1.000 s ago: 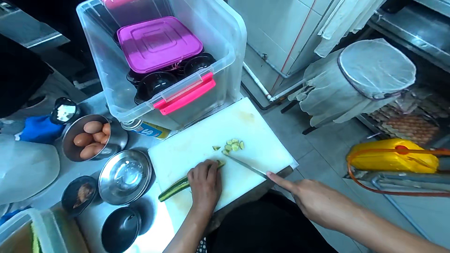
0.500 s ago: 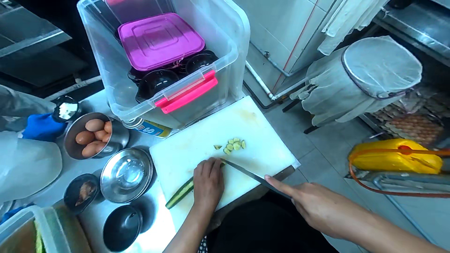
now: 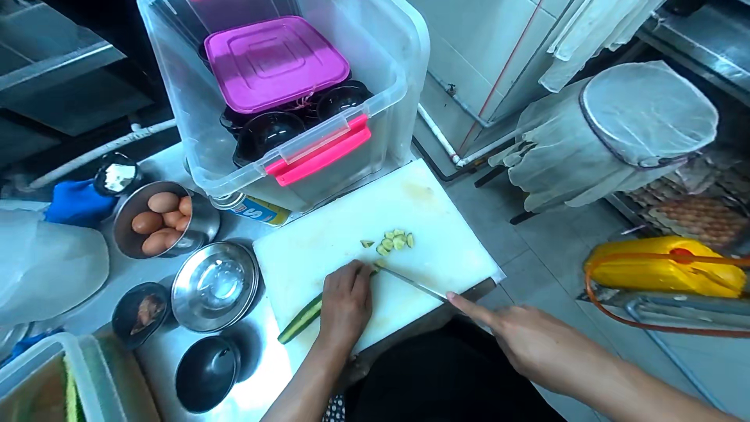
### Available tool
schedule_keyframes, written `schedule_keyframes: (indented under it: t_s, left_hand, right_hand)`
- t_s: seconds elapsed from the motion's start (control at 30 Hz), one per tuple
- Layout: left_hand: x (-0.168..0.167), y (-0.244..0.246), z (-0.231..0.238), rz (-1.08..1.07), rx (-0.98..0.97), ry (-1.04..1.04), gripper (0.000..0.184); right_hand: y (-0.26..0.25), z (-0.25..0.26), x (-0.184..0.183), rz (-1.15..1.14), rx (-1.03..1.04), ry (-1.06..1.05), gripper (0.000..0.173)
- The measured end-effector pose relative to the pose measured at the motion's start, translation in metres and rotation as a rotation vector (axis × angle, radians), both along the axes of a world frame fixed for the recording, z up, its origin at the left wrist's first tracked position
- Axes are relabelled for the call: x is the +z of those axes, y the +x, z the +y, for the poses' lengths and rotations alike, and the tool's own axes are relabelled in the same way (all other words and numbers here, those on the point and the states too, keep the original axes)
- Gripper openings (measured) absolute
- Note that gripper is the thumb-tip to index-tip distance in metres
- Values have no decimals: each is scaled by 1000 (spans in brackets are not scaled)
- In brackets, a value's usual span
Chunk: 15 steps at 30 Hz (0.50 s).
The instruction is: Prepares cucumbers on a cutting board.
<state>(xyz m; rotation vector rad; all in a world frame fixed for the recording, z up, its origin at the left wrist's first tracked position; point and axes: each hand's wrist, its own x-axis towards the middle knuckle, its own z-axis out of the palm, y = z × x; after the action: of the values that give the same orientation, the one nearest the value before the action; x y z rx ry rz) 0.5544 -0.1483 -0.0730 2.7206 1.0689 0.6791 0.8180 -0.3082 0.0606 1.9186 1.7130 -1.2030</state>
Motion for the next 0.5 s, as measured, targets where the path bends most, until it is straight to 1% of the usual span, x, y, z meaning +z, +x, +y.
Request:
schedule_keyframes:
  t_s: [0.07,0.13,0.23,0.37,0.43,0.5]
  left_hand:
    - [-1,0,5,-19,-7,33,22]
    - [0,2,2,-25,16,-2,24]
    - [5,4,-9,-45,63,-113,35]
    - [4,5,-19,-23,76,-105,27]
    - [1,3,-19,-19,28,-76,25]
    - [-2,-2,-12,-39,-60,-23,22]
  right_hand:
    - [3,1,2,7,-33,-20,85]
    - [4,2,4,13,-60,-28,84]
    - [7,3,12,49,-70,-39,82]
    - [8,5,21,83,-36,-53,82]
    - [8,8,23,79,-11,-55,82]
    - [8,11,26,73,9,-51,84]
